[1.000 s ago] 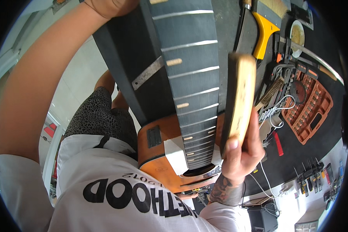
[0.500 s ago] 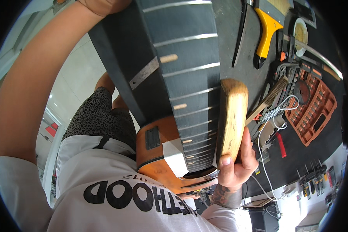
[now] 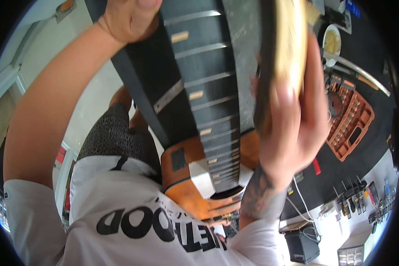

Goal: The person sands the fretboard of an acoustic guitar using a curved wooden sanding block. They repeatedly rub the block along the length of the fretboard, frequently pausing to feel the surface with their fingers to check smoothness.

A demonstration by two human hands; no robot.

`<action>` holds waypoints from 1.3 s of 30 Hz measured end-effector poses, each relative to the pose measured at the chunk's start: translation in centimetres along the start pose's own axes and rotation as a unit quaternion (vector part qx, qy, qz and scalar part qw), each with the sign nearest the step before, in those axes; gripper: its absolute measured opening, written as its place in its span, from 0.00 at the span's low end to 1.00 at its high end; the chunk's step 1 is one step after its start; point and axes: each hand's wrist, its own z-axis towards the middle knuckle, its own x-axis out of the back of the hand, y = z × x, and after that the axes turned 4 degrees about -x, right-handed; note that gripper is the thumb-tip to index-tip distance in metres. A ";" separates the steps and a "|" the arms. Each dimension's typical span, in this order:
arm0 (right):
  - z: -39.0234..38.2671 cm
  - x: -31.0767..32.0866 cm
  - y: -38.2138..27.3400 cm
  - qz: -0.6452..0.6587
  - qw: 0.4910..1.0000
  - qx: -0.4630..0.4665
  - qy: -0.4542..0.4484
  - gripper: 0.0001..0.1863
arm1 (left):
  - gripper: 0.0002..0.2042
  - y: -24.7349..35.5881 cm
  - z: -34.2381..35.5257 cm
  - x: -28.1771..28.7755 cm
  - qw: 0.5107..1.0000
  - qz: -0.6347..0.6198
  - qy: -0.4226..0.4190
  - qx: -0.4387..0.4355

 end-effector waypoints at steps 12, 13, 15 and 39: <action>-10.9 5.9 9.5 0.173 0.949 -0.085 0.250 0.30 | 0.35 4.1 1.8 1.6 0.969 -0.135 -0.025 0.204; -11.0 5.6 9.7 0.208 0.937 -0.082 0.268 0.30 | 0.33 4.2 2.4 2.0 0.962 -0.157 -0.020 0.224; -11.7 5.7 10.5 0.225 0.935 -0.065 0.266 0.30 | 0.36 4.7 5.0 5.2 0.959 -0.189 -0.158 0.141; -15.2 4.9 14.6 0.173 0.955 -0.061 0.235 0.35 | 0.52 9.3 16.5 5.9 0.685 -0.440 -0.579 -0.043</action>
